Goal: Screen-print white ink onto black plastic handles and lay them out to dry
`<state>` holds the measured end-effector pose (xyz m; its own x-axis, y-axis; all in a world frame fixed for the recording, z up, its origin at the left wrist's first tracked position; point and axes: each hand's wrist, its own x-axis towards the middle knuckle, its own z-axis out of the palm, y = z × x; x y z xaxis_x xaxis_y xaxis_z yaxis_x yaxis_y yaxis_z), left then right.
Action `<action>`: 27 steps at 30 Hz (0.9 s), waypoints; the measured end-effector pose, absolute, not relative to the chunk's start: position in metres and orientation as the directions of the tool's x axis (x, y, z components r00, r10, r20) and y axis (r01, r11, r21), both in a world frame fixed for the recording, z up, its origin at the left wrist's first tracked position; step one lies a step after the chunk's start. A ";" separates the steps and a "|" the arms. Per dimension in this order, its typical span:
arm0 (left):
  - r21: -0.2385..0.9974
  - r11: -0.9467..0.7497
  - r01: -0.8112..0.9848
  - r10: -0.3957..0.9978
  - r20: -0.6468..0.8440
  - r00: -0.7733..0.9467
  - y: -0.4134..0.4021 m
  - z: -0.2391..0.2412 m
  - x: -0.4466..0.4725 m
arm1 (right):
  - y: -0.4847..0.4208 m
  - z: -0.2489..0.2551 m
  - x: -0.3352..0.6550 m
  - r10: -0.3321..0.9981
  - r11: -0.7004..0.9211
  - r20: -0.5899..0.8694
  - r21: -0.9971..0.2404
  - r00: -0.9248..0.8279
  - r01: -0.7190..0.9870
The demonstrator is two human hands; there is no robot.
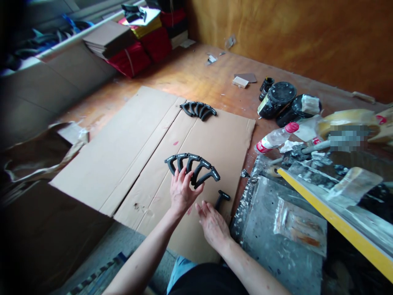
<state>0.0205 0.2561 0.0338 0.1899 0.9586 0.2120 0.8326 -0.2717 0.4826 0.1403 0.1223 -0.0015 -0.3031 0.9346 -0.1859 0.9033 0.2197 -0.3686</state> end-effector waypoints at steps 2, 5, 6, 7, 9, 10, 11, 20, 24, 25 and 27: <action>0.477 -0.276 0.835 0.958 0.204 0.200 0.260 0.031 0.023 | 0.122 -0.003 0.140 0.939 0.210 -0.177 -0.380 -0.294 0.901; 0.459 -0.294 0.838 0.953 0.211 0.218 0.271 0.024 0.026 | 0.122 -0.002 0.140 0.941 0.201 -0.182 -0.381 -0.286 0.903; 0.452 -0.305 0.838 0.949 0.219 0.227 0.277 0.020 0.027 | 0.122 -0.001 0.140 0.940 0.200 -0.186 -0.381 -0.286 0.903; 0.445 -0.315 0.838 0.945 0.226 0.236 0.286 0.016 0.028 | 0.122 0.000 0.140 0.940 0.197 -0.187 -0.382 -0.284 0.903; 0.428 -0.322 0.845 0.943 0.222 0.247 0.310 0.006 0.030 | 0.122 0.000 0.140 0.946 0.185 -0.180 -0.388 -0.271 0.903; 0.418 -0.316 0.852 0.946 0.210 0.247 0.326 0.002 0.031 | 0.121 -0.002 0.140 0.950 0.176 -0.173 -0.392 -0.260 0.903; 0.406 -0.304 0.862 0.950 0.192 0.245 0.345 -0.001 0.032 | 0.120 -0.004 0.140 0.954 0.169 -0.165 -0.394 -0.250 0.904; 0.323 -0.169 0.931 0.985 0.043 0.165 0.492 -0.008 0.060 | 0.111 -0.040 0.137 0.972 0.187 -0.068 -0.343 -0.223 0.921; 0.293 -0.148 0.945 0.988 0.077 0.131 0.493 -0.017 0.070 | 0.110 -0.047 0.132 0.971 0.193 -0.081 -0.304 -0.227 0.933; 0.289 -0.162 0.943 0.985 0.105 0.137 0.489 -0.020 0.070 | 0.110 -0.046 0.130 0.970 0.190 -0.087 -0.305 -0.226 0.933; 0.290 -0.188 0.938 0.976 0.157 0.148 0.477 -0.025 0.069 | 0.113 -0.043 0.129 0.971 0.178 -0.100 -0.318 -0.219 0.931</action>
<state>0.0694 0.4773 -0.0253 0.1476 0.9765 0.1572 0.9384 -0.1885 0.2895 0.1285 0.1129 -0.0425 -0.2194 0.9705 -0.0999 0.9311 0.1777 -0.3185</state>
